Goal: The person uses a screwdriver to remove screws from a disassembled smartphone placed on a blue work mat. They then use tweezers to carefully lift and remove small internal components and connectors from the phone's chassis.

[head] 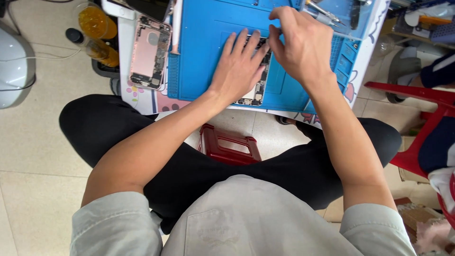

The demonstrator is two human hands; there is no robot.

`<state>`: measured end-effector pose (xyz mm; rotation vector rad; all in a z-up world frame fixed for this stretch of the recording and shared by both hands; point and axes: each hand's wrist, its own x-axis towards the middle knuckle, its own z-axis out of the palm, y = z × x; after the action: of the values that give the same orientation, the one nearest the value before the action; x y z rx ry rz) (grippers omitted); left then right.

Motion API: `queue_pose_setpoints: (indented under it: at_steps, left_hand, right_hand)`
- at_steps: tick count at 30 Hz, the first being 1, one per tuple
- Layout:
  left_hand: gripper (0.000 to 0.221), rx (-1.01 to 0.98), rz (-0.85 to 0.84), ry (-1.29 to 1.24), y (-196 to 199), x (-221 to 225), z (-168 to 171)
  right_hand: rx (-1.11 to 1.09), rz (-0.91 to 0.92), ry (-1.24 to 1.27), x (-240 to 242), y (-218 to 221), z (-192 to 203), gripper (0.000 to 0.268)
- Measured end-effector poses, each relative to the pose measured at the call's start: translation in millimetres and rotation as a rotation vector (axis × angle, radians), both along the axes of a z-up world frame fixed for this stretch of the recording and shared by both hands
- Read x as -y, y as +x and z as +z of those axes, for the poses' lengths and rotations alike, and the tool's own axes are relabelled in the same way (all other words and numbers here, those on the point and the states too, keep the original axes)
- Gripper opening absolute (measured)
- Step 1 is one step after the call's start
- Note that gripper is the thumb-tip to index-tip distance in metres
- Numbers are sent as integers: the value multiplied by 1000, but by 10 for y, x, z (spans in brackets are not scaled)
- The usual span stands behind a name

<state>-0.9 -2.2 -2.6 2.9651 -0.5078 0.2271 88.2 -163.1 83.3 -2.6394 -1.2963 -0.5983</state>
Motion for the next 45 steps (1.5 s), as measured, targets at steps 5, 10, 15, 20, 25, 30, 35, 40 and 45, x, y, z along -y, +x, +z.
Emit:
queue_pose_setpoints:
  at_steps: [5,10,15,20,25,30,35,40,45]
  left_hand:
    - [53,20,-3,-22,0,-5,23]
    - [54,11,6,2,-10,-10,40]
    - [58,31,7,30,-12,-9,11]
    - [58,32,6,31,-13,-11,18]
    - [60,44,-7,48,-10,-6,-14]
    - [62,49,-7,40,-12,-3,-5]
    - [59,48,-4,45,-14,0,-17]
    - [61,37,-3,45,-8,9,-15]
    - [63,29,1,60,-9,12,12]
  right_hand:
    - [-41,15,-62,30,10,117,10]
    - [10,-21,-91,83,44,51,7]
    - [-29,63,-55,65,48,108,11]
    - [-27,44,-69,81,53,84,15]
    - [-7,18,-85,79,57,80,11]
    - [-61,38,-65,61,38,158,18]
    - [-6,5,-101,77,50,107,15]
    - [-67,29,-66,62,40,134,21]
    - [-30,21,-68,73,48,98,27]
